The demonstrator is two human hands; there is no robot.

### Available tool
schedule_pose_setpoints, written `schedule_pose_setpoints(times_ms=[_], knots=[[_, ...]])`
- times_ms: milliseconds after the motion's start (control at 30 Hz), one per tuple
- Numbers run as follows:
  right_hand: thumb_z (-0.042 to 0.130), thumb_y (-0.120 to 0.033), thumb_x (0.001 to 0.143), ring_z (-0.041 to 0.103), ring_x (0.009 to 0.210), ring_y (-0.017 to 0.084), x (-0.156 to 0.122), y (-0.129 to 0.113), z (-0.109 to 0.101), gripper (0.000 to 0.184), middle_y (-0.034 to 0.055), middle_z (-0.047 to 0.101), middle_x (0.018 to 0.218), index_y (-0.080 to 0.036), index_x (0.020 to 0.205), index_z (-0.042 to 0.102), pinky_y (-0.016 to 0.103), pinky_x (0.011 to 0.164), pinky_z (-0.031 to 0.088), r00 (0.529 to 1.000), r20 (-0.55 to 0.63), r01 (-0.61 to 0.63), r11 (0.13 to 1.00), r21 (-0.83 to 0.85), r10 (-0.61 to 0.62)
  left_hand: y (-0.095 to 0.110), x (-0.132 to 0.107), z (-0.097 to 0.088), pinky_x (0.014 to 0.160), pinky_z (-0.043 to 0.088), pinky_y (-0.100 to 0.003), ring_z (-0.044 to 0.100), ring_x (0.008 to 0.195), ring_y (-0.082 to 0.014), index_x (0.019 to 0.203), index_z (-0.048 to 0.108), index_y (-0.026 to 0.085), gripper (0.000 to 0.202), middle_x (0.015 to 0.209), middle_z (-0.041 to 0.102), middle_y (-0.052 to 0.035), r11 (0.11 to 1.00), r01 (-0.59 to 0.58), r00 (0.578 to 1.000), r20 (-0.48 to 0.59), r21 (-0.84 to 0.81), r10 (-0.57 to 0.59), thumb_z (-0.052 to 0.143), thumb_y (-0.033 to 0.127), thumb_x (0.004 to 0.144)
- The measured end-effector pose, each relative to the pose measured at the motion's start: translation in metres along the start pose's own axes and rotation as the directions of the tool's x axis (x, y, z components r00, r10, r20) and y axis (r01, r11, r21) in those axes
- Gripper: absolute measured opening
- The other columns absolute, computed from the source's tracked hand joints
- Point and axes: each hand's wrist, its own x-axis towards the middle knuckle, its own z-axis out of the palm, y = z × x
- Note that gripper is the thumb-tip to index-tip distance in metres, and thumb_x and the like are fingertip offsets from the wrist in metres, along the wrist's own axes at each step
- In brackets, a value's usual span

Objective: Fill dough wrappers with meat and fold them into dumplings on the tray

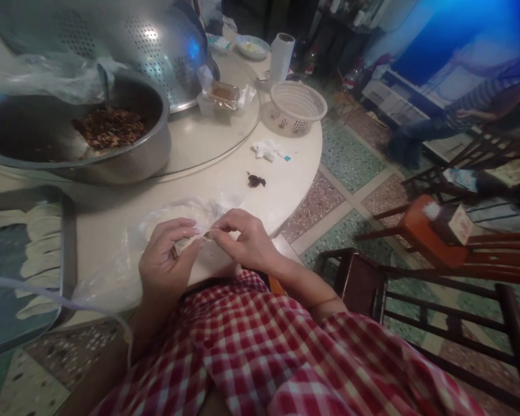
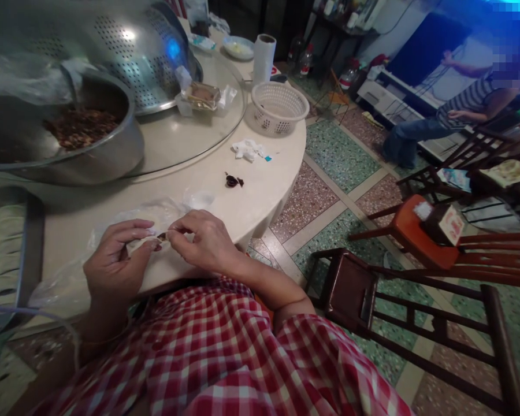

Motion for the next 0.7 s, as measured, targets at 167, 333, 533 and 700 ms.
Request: schedule_pose_setpoints(times_ms=[167, 333, 533, 700], knots=[[0.060, -0.022, 0.095, 0.064, 0.078, 0.013, 0.0031, -0.0018, 0.0021, 0.019, 0.0013, 0.072, 0.080, -0.019, 0.078, 0.069, 0.029, 0.081, 0.053, 0.999, -0.024, 0.031, 0.997, 0.070, -0.030, 0.0011, 0.0002, -0.0001, 0.082, 0.060, -0.037, 0.071, 0.091, -0.0208, 0.088, 0.071, 0.026, 0.004, 0.101, 0.075, -0.0024, 0.999, 0.049, 0.997, 0.054, 0.014, -0.050, 0.074, 0.028, 0.085], [0.054, -0.025, 0.102, 0.065, 0.084, 0.016, 0.0018, -0.0005, 0.0060, 0.023, 0.0043, 0.072, 0.084, -0.019, 0.085, 0.068, 0.032, 0.085, 0.054, 0.980, -0.058, 0.191, 0.982, 0.003, -0.191, 0.0021, 0.0009, 0.0011, 0.086, 0.058, -0.037, 0.071, 0.092, -0.0198, 0.087, 0.070, 0.025, 0.003, 0.099, 0.074, -0.0018, 0.998, 0.045, 0.998, 0.038, -0.034, -0.043, 0.073, 0.026, 0.086], [0.046, -0.024, 0.105, 0.064, 0.093, 0.019, -0.0019, 0.0052, 0.0096, 0.025, 0.0082, 0.070, 0.095, -0.018, 0.099, 0.070, 0.036, 0.087, 0.054, 0.941, -0.054, 0.327, 0.941, -0.089, -0.333, 0.0035, 0.0013, 0.0047, 0.076, 0.060, -0.037, 0.071, 0.090, -0.0203, 0.086, 0.068, 0.027, 0.005, 0.094, 0.073, -0.0020, 0.992, 0.062, 0.998, 0.002, -0.111, -0.062, 0.072, 0.030, 0.089], [0.046, -0.021, 0.105, 0.062, 0.089, 0.018, -0.0019, 0.0059, 0.0089, 0.027, 0.0098, 0.070, 0.093, -0.013, 0.103, 0.071, 0.033, 0.084, 0.055, 0.875, -0.104, 0.459, 0.878, -0.135, -0.473, 0.0066, 0.0017, 0.0030, 0.065, 0.059, -0.030, 0.070, 0.083, -0.0173, 0.095, 0.073, 0.027, 0.007, 0.093, 0.073, -0.0003, 0.992, 0.081, 0.996, -0.019, -0.094, -0.083, 0.072, 0.028, 0.088]])
